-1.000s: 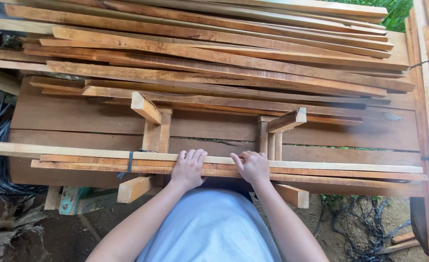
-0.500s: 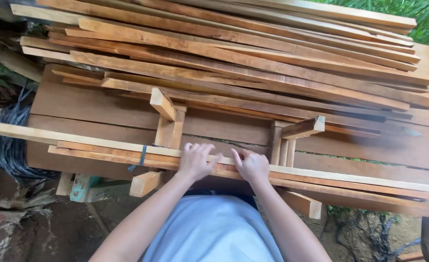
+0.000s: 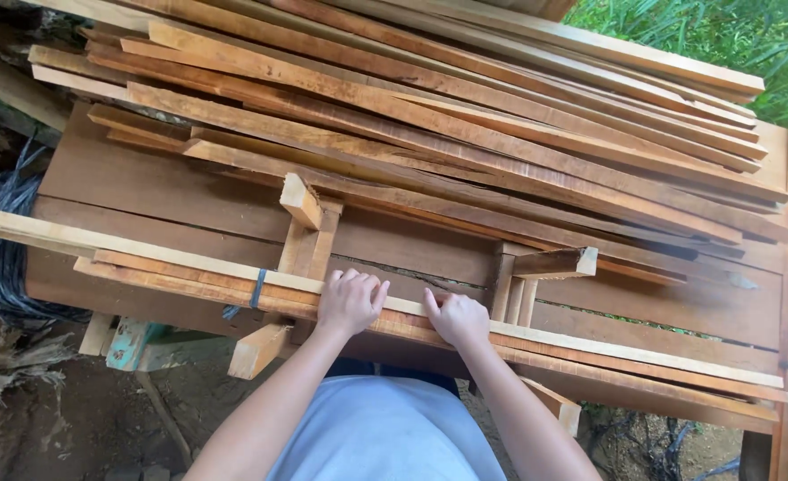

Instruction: The person aligns several thin wooden planks on a wooden workbench. They then use black zip ties to secure the planks together, wrapping the ties around the stack and fastening them by hand. The person repeats this process to create a secure bundle of wood.

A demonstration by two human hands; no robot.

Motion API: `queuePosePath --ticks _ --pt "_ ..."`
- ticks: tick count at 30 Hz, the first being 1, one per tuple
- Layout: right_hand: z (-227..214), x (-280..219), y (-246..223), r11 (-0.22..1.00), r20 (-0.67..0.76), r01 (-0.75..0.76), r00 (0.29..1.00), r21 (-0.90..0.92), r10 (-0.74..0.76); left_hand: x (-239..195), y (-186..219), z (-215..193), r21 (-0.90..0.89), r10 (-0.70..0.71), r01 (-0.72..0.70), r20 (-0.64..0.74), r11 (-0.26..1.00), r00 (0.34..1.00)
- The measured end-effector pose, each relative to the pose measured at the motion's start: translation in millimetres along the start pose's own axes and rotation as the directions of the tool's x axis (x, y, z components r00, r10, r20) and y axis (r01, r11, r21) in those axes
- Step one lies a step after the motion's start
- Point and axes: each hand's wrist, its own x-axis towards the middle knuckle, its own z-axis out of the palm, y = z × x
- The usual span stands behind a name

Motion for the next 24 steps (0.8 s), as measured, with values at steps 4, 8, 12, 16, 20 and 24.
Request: queuePosePath --ticks 4,8,12,16,20,24 --pt "5.3 2.3 3.6 1.0 0.144 0.0 0.99 -0.028 0.004 -16.9 9.4 -14.4 -0.001 0.017 -0.017 -0.014 1.0 1.0" --pt "-6.8 -0.4 1.4 0.997 0.362 0.042 0.93 0.06 -0.061 -23.4 14.0 -22.5 0.025 0.016 -0.016 -0.004 1.0 1.0" --pt "-24.3 10.6 2.3 0.973 0.474 0.054 0.867 0.223 -0.157 -23.6 12.8 -22.7 -0.001 0.016 -0.016 0.01 1.0 1.0" --pt "5.6 66.4 49.1 0.98 0.513 0.072 0.844 0.187 -0.16 -33.1 21.7 -18.9 -0.085 -0.05 0.047 -0.038 0.995 0.998" --pt "11.7 80.5 52.1 0.994 0.608 0.021 0.79 0.105 -0.081 -54.0 51.5 -49.0 -0.488 -0.248 0.073 -0.305 0.87 0.919" --pt "15.3 89.2 39.3 0.993 0.764 0.005 0.638 0.114 -0.091 -84.5 60.0 -56.3 -0.616 -0.727 0.784 0.503 0.077 0.467"
